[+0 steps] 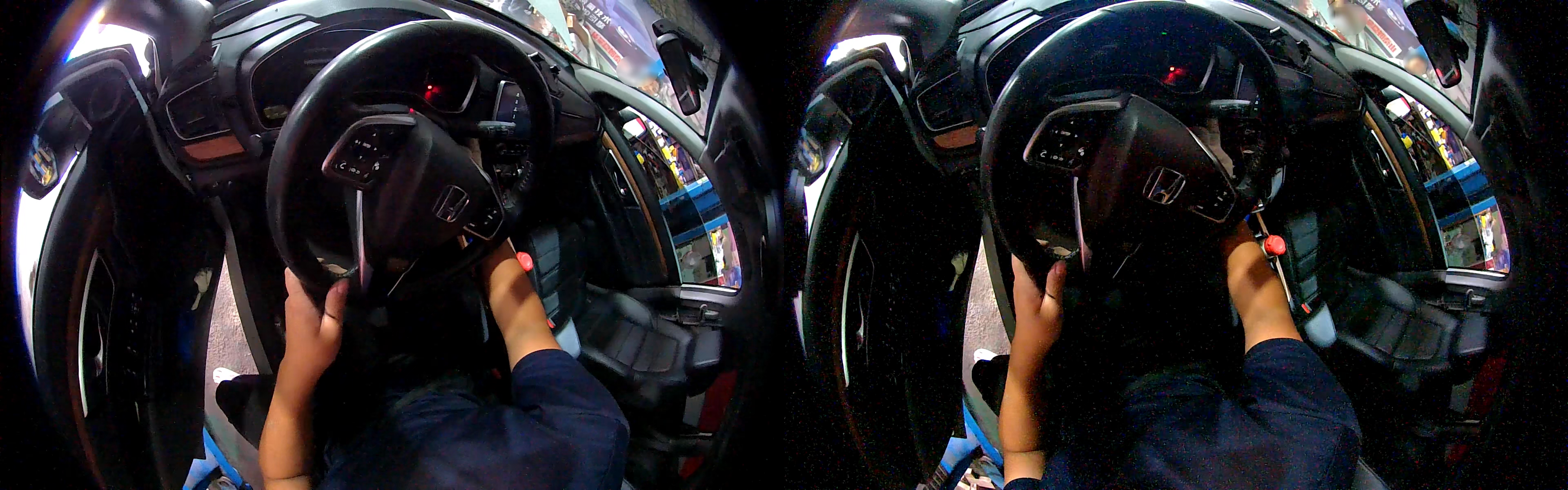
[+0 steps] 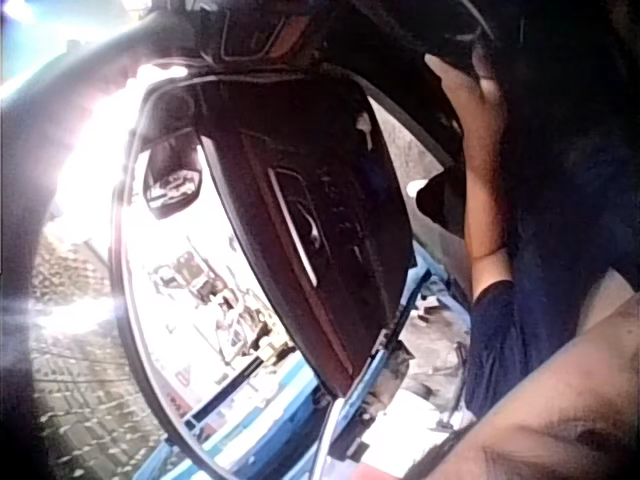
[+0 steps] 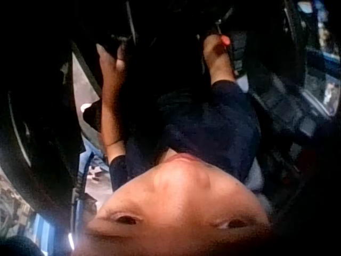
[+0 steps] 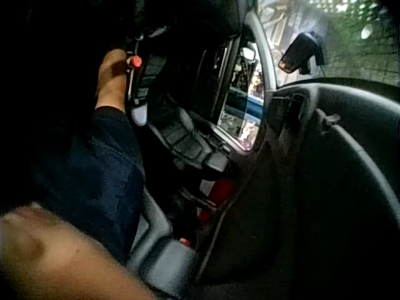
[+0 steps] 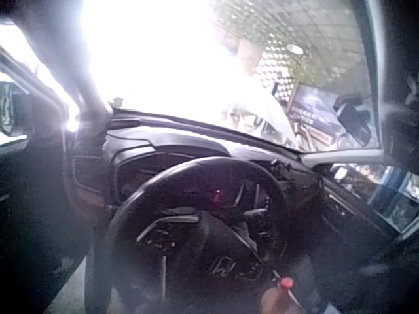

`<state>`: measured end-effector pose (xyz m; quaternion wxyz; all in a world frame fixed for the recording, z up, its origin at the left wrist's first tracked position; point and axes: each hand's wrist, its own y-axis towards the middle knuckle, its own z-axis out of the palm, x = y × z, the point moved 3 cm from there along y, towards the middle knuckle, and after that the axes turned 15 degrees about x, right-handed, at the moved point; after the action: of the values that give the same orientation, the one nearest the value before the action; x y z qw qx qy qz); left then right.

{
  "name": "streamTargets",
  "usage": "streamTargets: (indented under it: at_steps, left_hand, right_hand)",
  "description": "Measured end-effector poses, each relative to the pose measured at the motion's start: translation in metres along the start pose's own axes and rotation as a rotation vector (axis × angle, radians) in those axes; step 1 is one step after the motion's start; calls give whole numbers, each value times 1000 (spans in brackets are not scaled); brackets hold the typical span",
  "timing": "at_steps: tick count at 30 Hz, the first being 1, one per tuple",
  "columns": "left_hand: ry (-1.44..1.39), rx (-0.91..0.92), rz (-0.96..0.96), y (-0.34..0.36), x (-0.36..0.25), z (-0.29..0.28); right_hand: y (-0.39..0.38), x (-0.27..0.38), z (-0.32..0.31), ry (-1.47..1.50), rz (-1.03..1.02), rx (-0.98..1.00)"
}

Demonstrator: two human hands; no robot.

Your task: The person adjusts the wheel arch liner of a white car, then enters the vehicle to start the engine and turn the steering wheel. After exiting, the person picks up a plastic wheel arch liner and a screwdriver from the floor and attempts to install the liner onto the car's wheel well.

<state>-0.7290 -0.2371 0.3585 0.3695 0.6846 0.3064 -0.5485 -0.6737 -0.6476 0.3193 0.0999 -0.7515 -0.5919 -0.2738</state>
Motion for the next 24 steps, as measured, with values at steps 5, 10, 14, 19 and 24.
streamTargets:
  at_steps: [5, 10, 14, 19, 24]
  left_hand:
    - [72, -68, 63, 5, -12, -3]
    - [-83, -302, 87, 31, -21, -1]
    - [-9, -332, 205, 35, -22, -2]
    - [-88, -315, 163, 35, -18, 3]
    - [-208, -304, 161, 33, -11, 4]
  right_hand:
    - [3, 0, 1, -15, -1, 6]
    - [12, -3, 1, -27, -8, 13]
    - [20, -2, 2, -34, -13, 18]
    - [14, -9, 1, -45, -5, 27]
    - [11, -18, -9, -79, -8, 39]
